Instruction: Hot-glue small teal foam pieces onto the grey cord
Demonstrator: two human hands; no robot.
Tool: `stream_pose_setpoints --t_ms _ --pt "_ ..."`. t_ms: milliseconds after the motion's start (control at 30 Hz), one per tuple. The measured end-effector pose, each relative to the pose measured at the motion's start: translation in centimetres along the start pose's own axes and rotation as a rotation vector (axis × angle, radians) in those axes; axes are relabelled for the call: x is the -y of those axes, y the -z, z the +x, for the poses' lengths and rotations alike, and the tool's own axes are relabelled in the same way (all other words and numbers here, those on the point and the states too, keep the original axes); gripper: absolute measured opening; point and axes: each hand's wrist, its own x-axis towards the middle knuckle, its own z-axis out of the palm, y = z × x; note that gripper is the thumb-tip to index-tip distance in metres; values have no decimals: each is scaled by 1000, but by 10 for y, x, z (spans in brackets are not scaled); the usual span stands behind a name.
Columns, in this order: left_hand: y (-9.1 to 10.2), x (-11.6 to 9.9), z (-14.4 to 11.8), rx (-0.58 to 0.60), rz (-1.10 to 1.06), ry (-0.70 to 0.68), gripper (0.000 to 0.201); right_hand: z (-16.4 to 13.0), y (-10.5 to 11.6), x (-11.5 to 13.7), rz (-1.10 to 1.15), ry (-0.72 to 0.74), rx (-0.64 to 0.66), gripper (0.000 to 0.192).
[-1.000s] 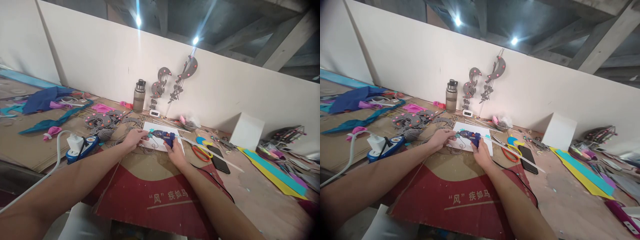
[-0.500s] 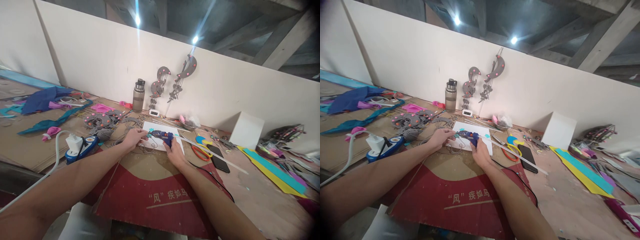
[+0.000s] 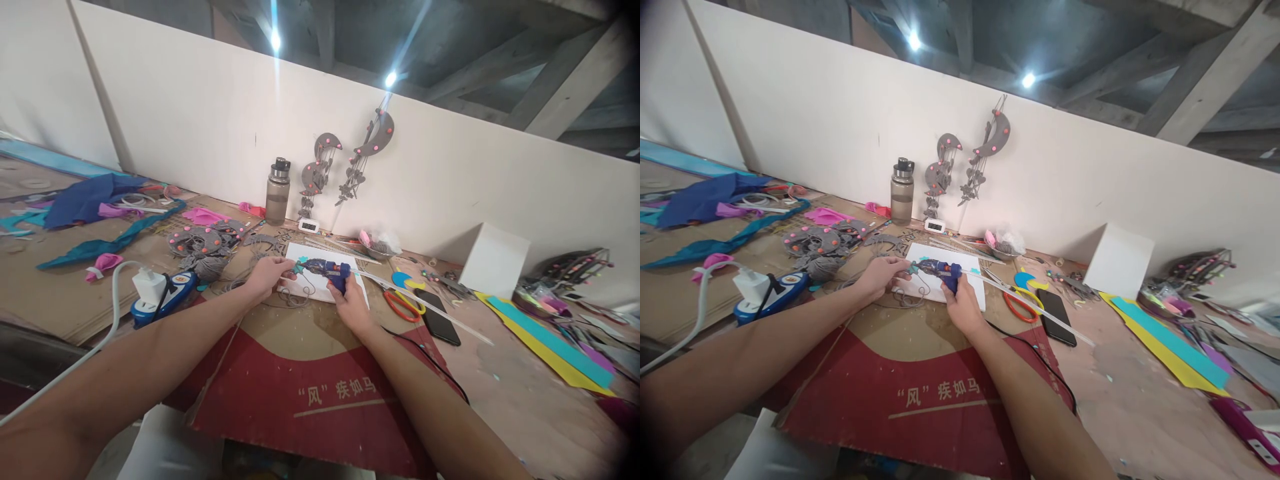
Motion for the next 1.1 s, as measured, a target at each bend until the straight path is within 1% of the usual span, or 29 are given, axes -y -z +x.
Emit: stream_pose_setpoints --t_ms 133,267,500,633,833,900,1000,1033,1100 --pt "0 -1 -1 -9 -37 3 20 3 -2 -4 141 29 -37 39" --pt "1 1 1 2 -59 -12 20 4 -2 -4 181 -2 -30 38" --pt "0 2 0 13 -52 -23 21 2 -1 -3 44 17 10 38" --pt "1 5 2 7 -36 -31 21 0 -2 -2 -44 -8 17 41" --pt "2 9 8 2 -20 -41 24 -1 -1 -1 -75 -33 22 40" --pt "3 8 7 -5 -34 -13 25 -1 -1 -1 -45 -23 12 39" --pt "2 5 4 -11 -86 -5 24 2 0 -2 77 5 -22 37" --pt "2 4 4 -12 -101 -7 23 4 0 -3 131 -7 -31 36" --pt "2 2 2 -20 -114 -12 22 7 2 -4 224 -75 -34 33"
